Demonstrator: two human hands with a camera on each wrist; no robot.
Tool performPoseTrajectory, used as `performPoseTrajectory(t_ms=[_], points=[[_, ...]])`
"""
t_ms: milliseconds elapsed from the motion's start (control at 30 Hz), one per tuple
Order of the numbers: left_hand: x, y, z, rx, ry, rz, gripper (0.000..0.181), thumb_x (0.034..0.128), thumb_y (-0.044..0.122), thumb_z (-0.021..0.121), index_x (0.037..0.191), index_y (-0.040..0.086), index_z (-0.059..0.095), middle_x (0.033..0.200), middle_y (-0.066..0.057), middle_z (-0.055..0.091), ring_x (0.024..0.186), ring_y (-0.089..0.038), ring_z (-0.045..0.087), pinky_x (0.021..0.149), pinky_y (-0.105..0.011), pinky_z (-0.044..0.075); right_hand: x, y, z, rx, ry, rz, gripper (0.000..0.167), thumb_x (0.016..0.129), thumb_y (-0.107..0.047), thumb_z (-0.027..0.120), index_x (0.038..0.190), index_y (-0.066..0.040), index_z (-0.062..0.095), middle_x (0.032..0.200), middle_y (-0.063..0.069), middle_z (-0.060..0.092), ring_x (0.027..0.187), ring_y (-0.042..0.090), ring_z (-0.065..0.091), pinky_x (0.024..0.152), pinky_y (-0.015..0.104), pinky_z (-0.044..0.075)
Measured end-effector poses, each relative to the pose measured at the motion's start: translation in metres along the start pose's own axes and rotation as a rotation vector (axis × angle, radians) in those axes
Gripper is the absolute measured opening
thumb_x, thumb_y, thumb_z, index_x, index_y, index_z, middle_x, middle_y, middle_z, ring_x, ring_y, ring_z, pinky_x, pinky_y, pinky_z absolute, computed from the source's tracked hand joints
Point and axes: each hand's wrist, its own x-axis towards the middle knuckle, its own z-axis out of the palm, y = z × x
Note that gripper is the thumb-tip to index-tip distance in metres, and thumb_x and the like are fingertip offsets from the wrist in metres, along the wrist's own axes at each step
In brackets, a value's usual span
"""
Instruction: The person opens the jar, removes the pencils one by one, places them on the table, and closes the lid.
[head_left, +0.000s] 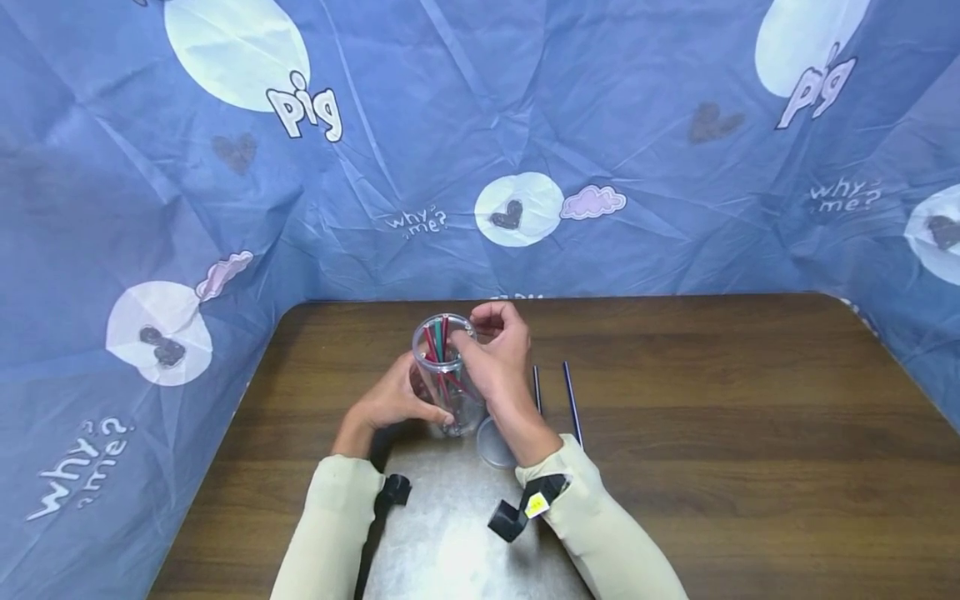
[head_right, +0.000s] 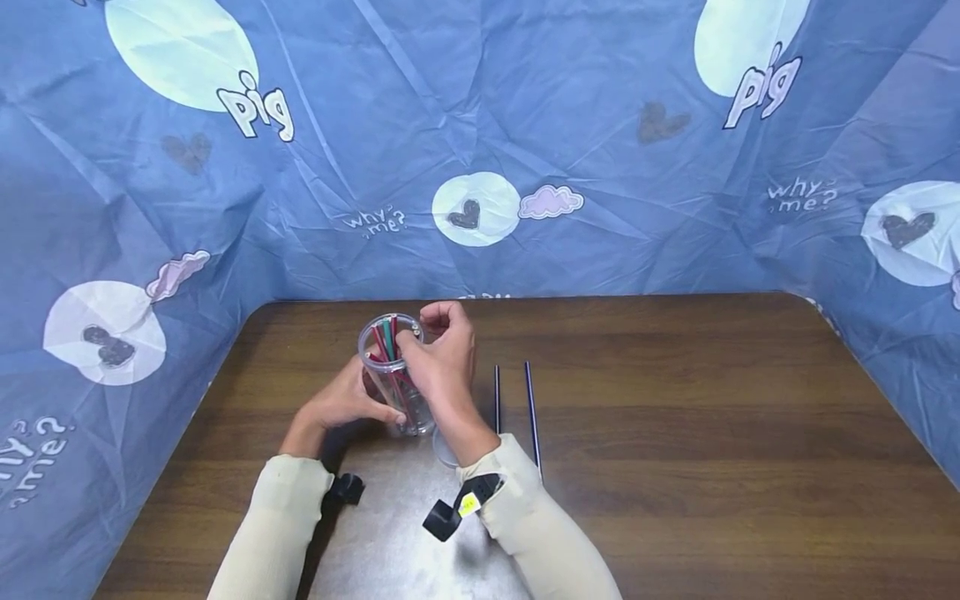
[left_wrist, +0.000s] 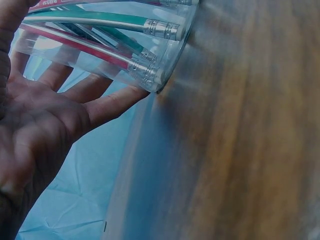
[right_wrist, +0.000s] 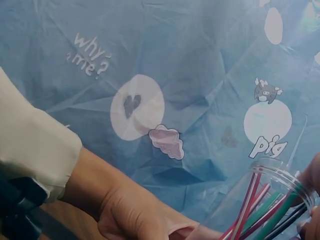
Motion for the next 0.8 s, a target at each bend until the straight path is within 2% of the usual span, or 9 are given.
performPoseTrajectory(t_ms=[67, 200, 300, 467, 633, 733, 800], points=[[0.0001, 0.0004, -0.0004, -0.003, -0.001, -0.007, 0.084, 0.0623, -0.005, 0.09, 0.135, 0.005, 0.05, 0.119, -0.023, 0.064, 0.105, -0.041, 0.062, 0.092, -0.039, 0.054, 0.0003, 0.0001, -0.0002, -0.016, -0.001, -0.005, 0.033, 0.067, 0.002, 0.072, 0.098, 0.001, 0.061, 0.09, 0.005, 0.061, 0.084, 0.021, 0.059, 0.081, 0.033, 0.051], [0.0007, 0.0012, -0.0015, 0.0, 0.0, -0.017, 0.085, 0.0621, -0.004, 0.09, 0.136, 0.007, 0.049, 0.121, -0.019, 0.064, 0.106, -0.035, 0.062, 0.094, -0.041, 0.053, 0.0024, 0.0004, 0.0004, -0.014, 0.003, -0.003, 0.033, 0.066, 0.003, 0.071, 0.097, 0.001, 0.061, 0.091, 0.008, 0.061, 0.084, 0.022, 0.059, 0.081, 0.033, 0.051], [0.0012, 0.0023, -0.0015, 0.01, 0.006, -0.021, 0.086, 0.0616, -0.006, 0.09, 0.136, 0.006, 0.049, 0.121, -0.017, 0.065, 0.107, -0.032, 0.063, 0.095, -0.04, 0.053, 0.0044, 0.0009, 0.0008, -0.001, 0.006, 0.001, 0.031, 0.066, 0.003, 0.07, 0.094, -0.003, 0.061, 0.092, 0.012, 0.062, 0.083, 0.021, 0.059, 0.081, 0.032, 0.051], [0.0017, 0.0024, -0.0009, 0.0, 0.011, -0.026, 0.089, 0.0605, -0.011, 0.088, 0.138, 0.006, 0.048, 0.122, -0.017, 0.064, 0.108, -0.037, 0.062, 0.094, -0.038, 0.053, 0.0048, 0.0019, 0.0003, -0.027, 0.012, -0.007, 0.029, 0.067, 0.001, 0.07, 0.094, -0.004, 0.062, 0.096, 0.02, 0.063, 0.084, 0.022, 0.06, 0.082, 0.033, 0.052], [0.001, 0.0016, -0.0005, -0.003, 0.013, -0.036, 0.087, 0.0612, -0.01, 0.088, 0.137, 0.005, 0.048, 0.119, -0.018, 0.065, 0.107, -0.045, 0.06, 0.093, -0.038, 0.054, 0.0039, 0.0025, -0.0005, -0.058, 0.022, -0.027, 0.027, 0.068, -0.003, 0.071, 0.094, -0.005, 0.063, 0.092, 0.013, 0.064, 0.086, 0.023, 0.062, 0.083, 0.034, 0.052], [0.0, 0.001, -0.0003, -0.005, 0.013, -0.033, 0.084, 0.0618, -0.007, 0.089, 0.135, 0.005, 0.049, 0.117, -0.017, 0.066, 0.106, -0.045, 0.061, 0.092, -0.038, 0.054, 0.0034, 0.0028, -0.0013, -0.08, 0.032, -0.039, 0.026, 0.069, -0.006, 0.073, 0.093, -0.006, 0.064, 0.089, 0.006, 0.064, 0.087, 0.023, 0.063, 0.082, 0.034, 0.052], [-0.0006, 0.0009, 0.0001, -0.007, 0.011, -0.026, 0.083, 0.0618, -0.006, 0.089, 0.134, 0.005, 0.05, 0.117, -0.017, 0.066, 0.105, -0.042, 0.061, 0.093, -0.039, 0.054, 0.0029, 0.003, -0.0021, -0.088, 0.037, -0.051, 0.025, 0.069, -0.008, 0.074, 0.092, -0.005, 0.065, 0.09, 0.007, 0.065, 0.087, 0.024, 0.063, 0.082, 0.035, 0.052]])
